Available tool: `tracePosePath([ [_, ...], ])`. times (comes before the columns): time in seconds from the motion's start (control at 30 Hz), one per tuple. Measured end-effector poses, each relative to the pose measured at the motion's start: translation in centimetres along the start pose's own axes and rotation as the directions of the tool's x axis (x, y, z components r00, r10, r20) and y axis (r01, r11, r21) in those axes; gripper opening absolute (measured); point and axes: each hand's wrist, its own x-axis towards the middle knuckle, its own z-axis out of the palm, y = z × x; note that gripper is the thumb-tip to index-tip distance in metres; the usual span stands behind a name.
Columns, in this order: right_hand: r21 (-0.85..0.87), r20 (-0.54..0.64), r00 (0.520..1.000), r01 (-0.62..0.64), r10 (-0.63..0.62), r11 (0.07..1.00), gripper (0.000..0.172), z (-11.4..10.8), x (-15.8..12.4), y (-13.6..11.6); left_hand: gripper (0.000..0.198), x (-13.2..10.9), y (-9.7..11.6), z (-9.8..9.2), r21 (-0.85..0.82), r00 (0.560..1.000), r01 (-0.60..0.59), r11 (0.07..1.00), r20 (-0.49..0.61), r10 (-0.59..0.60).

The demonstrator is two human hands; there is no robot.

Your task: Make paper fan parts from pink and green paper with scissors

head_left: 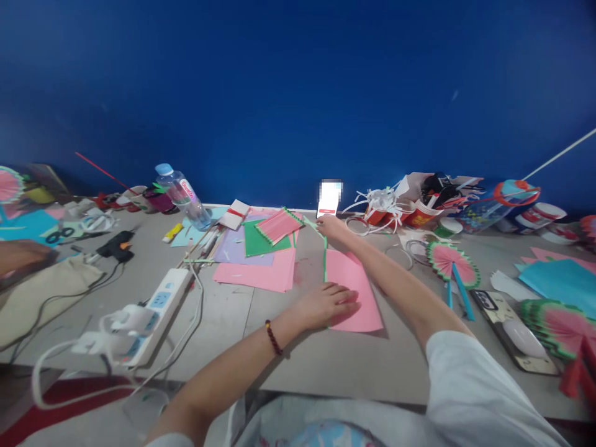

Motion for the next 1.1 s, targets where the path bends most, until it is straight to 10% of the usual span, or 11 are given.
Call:
tracePosePath([
  [0.63,0.035,-0.138,0.987,-0.077,0.081,0.996,0.018,2.1,1.9,-0.9,0.025,0.0,1.1,-0.3,-0.131,0.999,0.050,0.990,0.013,-0.049],
  [1.1,0.650,-0.257,0.937,-0.015,0.238,0.760,0.035,1.5,-1.6,0.6,0.039,0.2,1.5,-0.1,-0.076,0.989,0.149,0.986,0.035,-0.147],
])
